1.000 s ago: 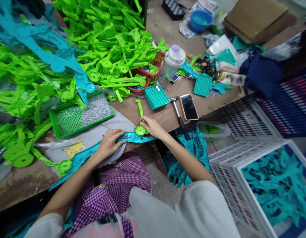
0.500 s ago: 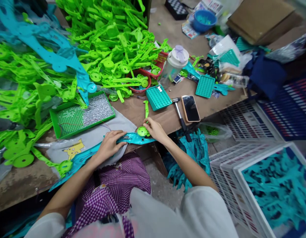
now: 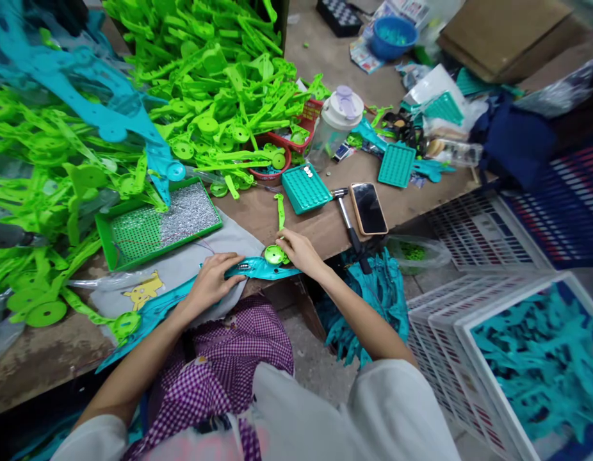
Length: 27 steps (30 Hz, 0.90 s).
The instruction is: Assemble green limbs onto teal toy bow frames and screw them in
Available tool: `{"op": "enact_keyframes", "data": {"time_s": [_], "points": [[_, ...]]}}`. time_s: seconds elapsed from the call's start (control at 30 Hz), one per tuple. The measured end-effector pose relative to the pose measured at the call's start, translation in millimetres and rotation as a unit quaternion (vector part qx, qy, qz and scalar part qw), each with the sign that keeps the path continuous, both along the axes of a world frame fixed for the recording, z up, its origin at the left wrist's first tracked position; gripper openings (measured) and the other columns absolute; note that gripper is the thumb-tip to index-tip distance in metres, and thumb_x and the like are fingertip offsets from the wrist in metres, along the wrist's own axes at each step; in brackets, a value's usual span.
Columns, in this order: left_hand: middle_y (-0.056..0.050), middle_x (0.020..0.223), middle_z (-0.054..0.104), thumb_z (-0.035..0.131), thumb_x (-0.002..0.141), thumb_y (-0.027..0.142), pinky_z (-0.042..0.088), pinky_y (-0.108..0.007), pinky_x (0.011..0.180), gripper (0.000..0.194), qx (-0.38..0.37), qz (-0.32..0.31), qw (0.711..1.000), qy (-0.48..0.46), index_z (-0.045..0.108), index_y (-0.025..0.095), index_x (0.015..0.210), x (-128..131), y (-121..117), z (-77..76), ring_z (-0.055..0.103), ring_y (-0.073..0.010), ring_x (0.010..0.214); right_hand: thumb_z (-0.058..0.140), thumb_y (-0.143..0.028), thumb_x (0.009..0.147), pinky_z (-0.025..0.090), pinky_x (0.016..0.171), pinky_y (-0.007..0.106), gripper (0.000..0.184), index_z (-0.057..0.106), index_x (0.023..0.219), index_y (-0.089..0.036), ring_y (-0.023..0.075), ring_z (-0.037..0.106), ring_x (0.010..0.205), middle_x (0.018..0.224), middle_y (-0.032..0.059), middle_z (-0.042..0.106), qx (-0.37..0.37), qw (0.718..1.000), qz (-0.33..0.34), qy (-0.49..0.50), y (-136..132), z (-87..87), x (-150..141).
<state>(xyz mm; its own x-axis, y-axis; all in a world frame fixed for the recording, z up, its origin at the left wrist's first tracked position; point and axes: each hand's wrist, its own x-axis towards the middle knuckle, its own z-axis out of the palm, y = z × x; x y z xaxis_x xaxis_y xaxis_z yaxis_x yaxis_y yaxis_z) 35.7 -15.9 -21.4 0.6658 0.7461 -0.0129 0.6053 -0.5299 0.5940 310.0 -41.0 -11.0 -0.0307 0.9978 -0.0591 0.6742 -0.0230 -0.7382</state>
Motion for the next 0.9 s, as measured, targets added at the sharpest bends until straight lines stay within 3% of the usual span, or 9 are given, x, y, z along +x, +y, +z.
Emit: {"op": "enact_keyframes", "data": {"time_s": [0.2,0.3,0.37,0.47,0.6,0.67,0.8,0.9], "points": [[-0.012,0.126,0.069,0.07,0.091,0.032,0.049,-0.044,0.098,0.041,0.006,0.005,1.0,-0.005,0.067,0.021,0.13,-1,1,0.9,0.063,-0.0285,0.115,0.045,-0.041,0.101,0.051,0.089,0.039,0.035,0.072,0.114,-0.024,0.0273,0.068,0.1,0.109,0.0114,0.072,-0.007,0.998,0.013,-0.065,-5,10.8,0],[-0.011,0.125,0.069,0.07,0.091,0.033,0.05,-0.044,0.098,0.042,0.003,0.004,1.0,-0.007,0.066,0.022,0.131,-2,2,1.4,0.062,-0.0282,0.115,0.047,-0.047,0.101,0.052,0.093,0.042,0.043,0.066,0.131,-0.024,0.0284,0.066,0.107,0.117,0.0123,0.069,0.031,0.997,-0.019,-0.067,-16,23.6,-2],[-0.01,0.125,0.069,0.069,0.091,0.033,0.049,-0.044,0.099,0.041,0.001,0.003,1.0,-0.008,0.065,0.023,0.132,-2,1,1.5,0.062,-0.0278,0.116,0.054,-0.052,0.097,0.051,0.098,0.044,0.047,0.064,0.135,-0.026,0.0296,0.064,0.113,0.123,0.0126,0.067,0.059,0.996,-0.001,-0.073,-25,27.0,-5],[-0.01,0.126,0.068,0.068,0.092,0.034,0.049,-0.044,0.099,0.041,-0.002,0.004,1.0,-0.004,0.065,0.023,0.132,-2,1,0.4,0.061,-0.0273,0.116,0.057,-0.051,0.096,0.05,0.101,0.049,0.045,0.066,0.132,-0.027,0.0317,0.06,0.121,0.129,0.0134,0.064,0.043,0.994,0.057,-0.08,-32,20.2,-12],[-0.012,0.127,0.068,0.065,0.094,0.034,0.049,-0.045,0.1,0.044,0.015,-0.008,1.0,0.002,0.061,0.021,0.136,0,0,1.8,0.061,-0.028,0.118,0.055,-0.048,0.098,0.049,0.101,0.051,0.043,0.066,0.132,-0.025,0.0325,0.059,0.124,0.128,0.015,0.063,0.015,0.995,0.06,-0.079,-34,7.5,-15],[-0.016,0.133,0.064,0.065,0.094,0.033,0.048,-0.047,0.104,0.049,0.059,-0.014,0.998,-0.01,0.057,0.017,0.14,-1,-5,8.4,0.059,-0.0298,0.124,0.055,-0.049,0.097,0.049,0.1,0.052,0.043,0.067,0.13,-0.025,0.0333,0.059,0.123,0.127,0.015,0.064,0.018,0.994,0.055,-0.09,-35,7.9,-15],[-0.018,0.143,0.057,0.066,0.095,0.031,0.041,-0.05,0.115,0.058,0.174,-0.009,0.983,-0.065,0.046,0.017,0.148,-21,-33,31.1,0.05,-0.0305,0.137,0.051,-0.052,0.099,0.05,0.097,0.046,0.039,0.071,0.119,-0.024,0.0286,0.063,0.114,0.12,0.0126,0.066,0.076,0.995,-0.005,-0.059,-32,20.4,-29],[-0.012,0.13,0.064,0.067,0.094,0.024,0.048,-0.044,0.109,0.048,0.211,0.045,0.97,-0.113,0.053,0.022,0.14,-51,-62,40.7,0.057,-0.0261,0.129,0.047,-0.048,0.102,0.051,0.089,0.038,0.036,0.073,0.102,-0.023,0.023,0.066,0.097,0.103,0.0092,0.069,0.099,0.995,0.006,-0.029,-13,28.5,-62]]}}
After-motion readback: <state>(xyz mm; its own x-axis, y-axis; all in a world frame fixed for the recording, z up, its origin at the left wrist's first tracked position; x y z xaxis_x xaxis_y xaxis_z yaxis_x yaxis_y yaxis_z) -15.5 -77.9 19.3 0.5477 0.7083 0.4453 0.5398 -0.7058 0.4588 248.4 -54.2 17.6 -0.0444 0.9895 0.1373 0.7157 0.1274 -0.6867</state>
